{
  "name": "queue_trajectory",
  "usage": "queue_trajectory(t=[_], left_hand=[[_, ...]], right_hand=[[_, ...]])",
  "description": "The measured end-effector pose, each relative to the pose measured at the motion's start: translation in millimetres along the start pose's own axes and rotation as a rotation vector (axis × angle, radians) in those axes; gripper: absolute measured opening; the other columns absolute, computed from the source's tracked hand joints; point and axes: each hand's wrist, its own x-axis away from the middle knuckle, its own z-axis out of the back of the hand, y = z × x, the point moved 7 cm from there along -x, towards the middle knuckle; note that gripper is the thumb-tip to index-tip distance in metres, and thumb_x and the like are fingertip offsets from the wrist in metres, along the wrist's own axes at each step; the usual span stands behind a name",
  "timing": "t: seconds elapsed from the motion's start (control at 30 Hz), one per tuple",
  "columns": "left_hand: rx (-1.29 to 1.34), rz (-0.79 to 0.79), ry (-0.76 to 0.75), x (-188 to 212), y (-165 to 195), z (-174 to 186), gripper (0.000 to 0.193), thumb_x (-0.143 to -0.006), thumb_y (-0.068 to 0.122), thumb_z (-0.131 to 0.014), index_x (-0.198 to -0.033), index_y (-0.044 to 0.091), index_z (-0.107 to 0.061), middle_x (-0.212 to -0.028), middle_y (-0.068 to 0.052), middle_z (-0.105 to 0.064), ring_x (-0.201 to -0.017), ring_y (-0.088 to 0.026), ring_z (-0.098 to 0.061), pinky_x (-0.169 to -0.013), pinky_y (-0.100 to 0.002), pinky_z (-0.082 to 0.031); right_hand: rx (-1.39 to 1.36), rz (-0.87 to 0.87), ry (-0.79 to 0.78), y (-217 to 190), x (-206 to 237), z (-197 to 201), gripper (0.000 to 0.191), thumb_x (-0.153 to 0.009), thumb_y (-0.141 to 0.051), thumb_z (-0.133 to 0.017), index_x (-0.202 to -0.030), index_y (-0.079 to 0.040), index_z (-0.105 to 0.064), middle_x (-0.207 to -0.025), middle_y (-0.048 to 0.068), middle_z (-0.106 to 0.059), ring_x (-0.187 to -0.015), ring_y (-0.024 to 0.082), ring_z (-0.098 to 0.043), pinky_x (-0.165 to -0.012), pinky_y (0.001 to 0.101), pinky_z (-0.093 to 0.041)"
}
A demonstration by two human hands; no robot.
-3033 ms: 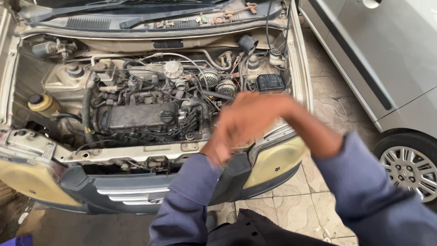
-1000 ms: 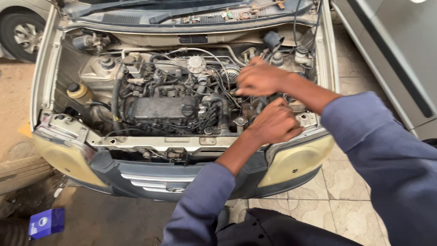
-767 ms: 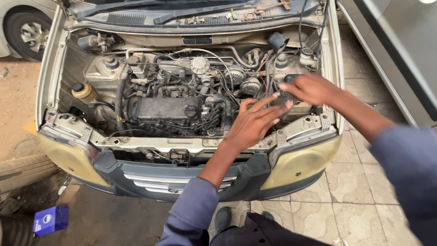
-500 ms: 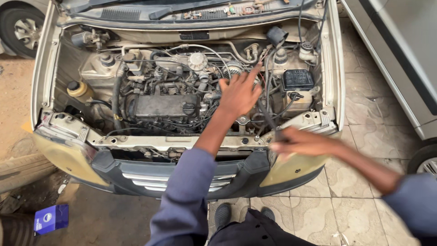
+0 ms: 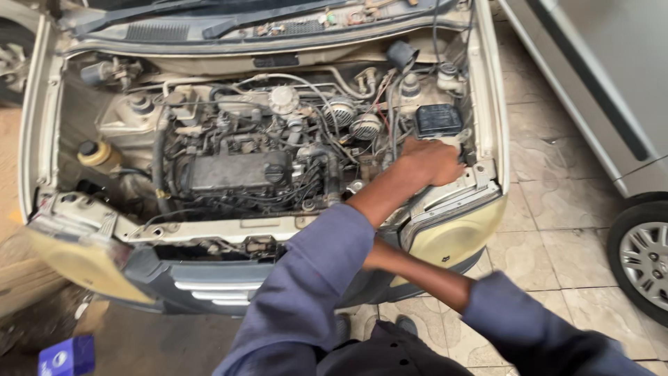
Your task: The person works on a car engine with the hood open, using a wrench to tighten bolts on the engine block. They also handle and adjust various wires and hoses within the engine bay.
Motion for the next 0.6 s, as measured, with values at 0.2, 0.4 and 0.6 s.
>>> queue_trajectory(t=[0.2, 0.4, 0.6], left_hand=[[-0.092, 0.039, -0.035, 0, -19, 14, 0.045, -0.094, 0.041, -0.051, -0.114, 0.010, -0.077, -0.120, -0.014, -0.074, -0.111, -0.031, -0.072, -0.093, -0.048, -0.053], [-0.107, 0.008, 0.134, -6, -20, -3, 0.042, -0.094, 0.041, -0.055, -0.112, 0.011, -0.077, -0.118, -0.012, -0.074, -0.110, -0.029, -0.072, -0.095, -0.047, -0.051], [-0.085, -0.168, 0.744, 0, 17, -19, 0.037, -0.092, 0.039, -0.057, -0.109, 0.013, -0.077, -0.116, -0.011, -0.075, -0.109, -0.028, -0.072, -0.097, -0.047, -0.049]], right_hand=[[0.421, -0.133, -0.999, -28, 123, 3, 0.058, -0.099, -0.047, -0.062, -0.144, -0.010, -0.056, -0.130, 0.013, -0.067, -0.118, 0.028, -0.063, -0.097, 0.0443, -0.050], [0.265, 0.197, -0.412, -169, 63, 148, 0.041, -0.089, -0.045, -0.075, -0.097, -0.005, -0.078, -0.095, 0.010, -0.080, -0.086, 0.020, -0.078, -0.077, 0.0358, -0.061], [0.589, 0.219, -0.920, -121, -57, 68, 0.040, -0.083, -0.025, -0.078, -0.117, -0.007, -0.073, -0.118, 0.012, -0.072, -0.103, 0.024, -0.066, -0.085, 0.0407, -0.055]])
